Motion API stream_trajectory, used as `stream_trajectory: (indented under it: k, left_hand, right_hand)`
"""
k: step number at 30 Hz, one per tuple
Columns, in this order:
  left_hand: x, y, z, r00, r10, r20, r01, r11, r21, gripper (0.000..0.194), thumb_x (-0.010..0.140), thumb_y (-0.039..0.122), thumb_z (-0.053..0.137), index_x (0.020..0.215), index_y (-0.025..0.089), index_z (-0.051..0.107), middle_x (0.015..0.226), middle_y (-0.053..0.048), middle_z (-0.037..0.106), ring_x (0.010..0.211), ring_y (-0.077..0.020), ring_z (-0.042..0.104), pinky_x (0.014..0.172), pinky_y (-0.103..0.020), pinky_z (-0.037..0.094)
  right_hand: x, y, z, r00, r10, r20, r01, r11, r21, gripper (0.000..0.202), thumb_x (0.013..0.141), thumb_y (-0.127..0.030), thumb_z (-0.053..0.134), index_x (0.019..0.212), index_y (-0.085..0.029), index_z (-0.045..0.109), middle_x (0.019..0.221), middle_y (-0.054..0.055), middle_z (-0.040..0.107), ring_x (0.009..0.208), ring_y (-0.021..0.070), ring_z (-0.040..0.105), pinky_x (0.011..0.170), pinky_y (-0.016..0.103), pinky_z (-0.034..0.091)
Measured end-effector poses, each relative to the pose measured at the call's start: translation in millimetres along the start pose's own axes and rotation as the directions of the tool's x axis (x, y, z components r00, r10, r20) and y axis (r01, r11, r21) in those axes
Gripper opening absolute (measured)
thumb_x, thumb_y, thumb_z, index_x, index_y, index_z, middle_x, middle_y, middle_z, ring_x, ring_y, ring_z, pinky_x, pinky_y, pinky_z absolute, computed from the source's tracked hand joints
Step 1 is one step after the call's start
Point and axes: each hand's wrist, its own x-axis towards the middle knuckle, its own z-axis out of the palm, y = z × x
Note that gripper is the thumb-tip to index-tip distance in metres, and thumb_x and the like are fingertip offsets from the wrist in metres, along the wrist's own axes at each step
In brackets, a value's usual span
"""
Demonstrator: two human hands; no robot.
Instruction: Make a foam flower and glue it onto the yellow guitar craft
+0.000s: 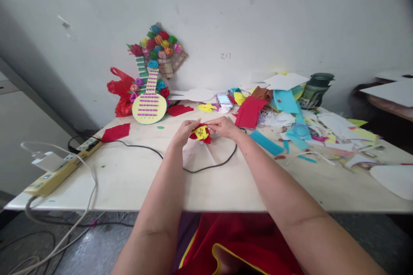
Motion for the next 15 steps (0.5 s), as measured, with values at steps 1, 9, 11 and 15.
stream_trajectory:
  k: [1,9,11,15]
  left_hand:
    - [-0.5,0.8,0.3,1.000,-0.003,-0.008,0.003,1.000,-0.008,0.041,0.067,0.052,0.062,0.066,0.011,0.063,0.059,-0.006,0.061,0.052,-0.0128,0.054,0.048,-0.023,0.037]
    - [-4.5,5.2,-5.6,0.996,0.049,0.072,-0.048,0.999,-0.006,0.051,0.053,0.027,0.076,0.098,0.014,0.057,0.078,-0.004,0.064,0.067,-0.0144,0.060,0.057,-0.023,0.042]
    - [-4.0,3.6,-6.6,0.994,0.064,0.090,-0.064,0.998,-0.005,0.055,0.053,0.023,0.076,0.103,0.015,0.055,0.078,-0.003,0.063,0.068,-0.0139,0.060,0.057,-0.023,0.042]
    - [-2.0,-1.2,-7.6,0.987,0.090,0.135,-0.084,0.996,-0.043,0.054,0.054,0.017,0.074,0.104,0.015,0.054,0.080,-0.003,0.062,0.072,-0.0150,0.060,0.060,-0.025,0.043]
  right_hand:
    - [-0.2,-1.1,-0.5,1.000,-0.003,-0.016,0.003,1.000,-0.010,0.029,0.076,-0.019,0.052,0.101,-0.018,0.068,0.077,0.003,0.070,0.070,0.0136,0.061,0.065,0.023,0.045]
    - [0.2,0.0,0.5,0.998,-0.003,-0.066,0.005,1.000,0.023,0.030,0.076,-0.020,0.052,0.101,-0.013,0.068,0.068,0.003,0.067,0.061,0.0118,0.057,0.062,0.023,0.044]
    - [-0.2,-1.0,0.1,0.998,-0.004,-0.065,0.007,0.999,0.048,0.032,0.076,-0.020,0.052,0.102,-0.010,0.067,0.066,0.004,0.067,0.059,0.0110,0.055,0.060,0.022,0.043]
    - [-1.0,-3.8,-1.1,0.998,-0.009,-0.065,0.015,0.996,0.083,0.033,0.074,-0.021,0.051,0.100,-0.010,0.068,0.064,0.003,0.065,0.057,0.0105,0.053,0.059,0.022,0.042]
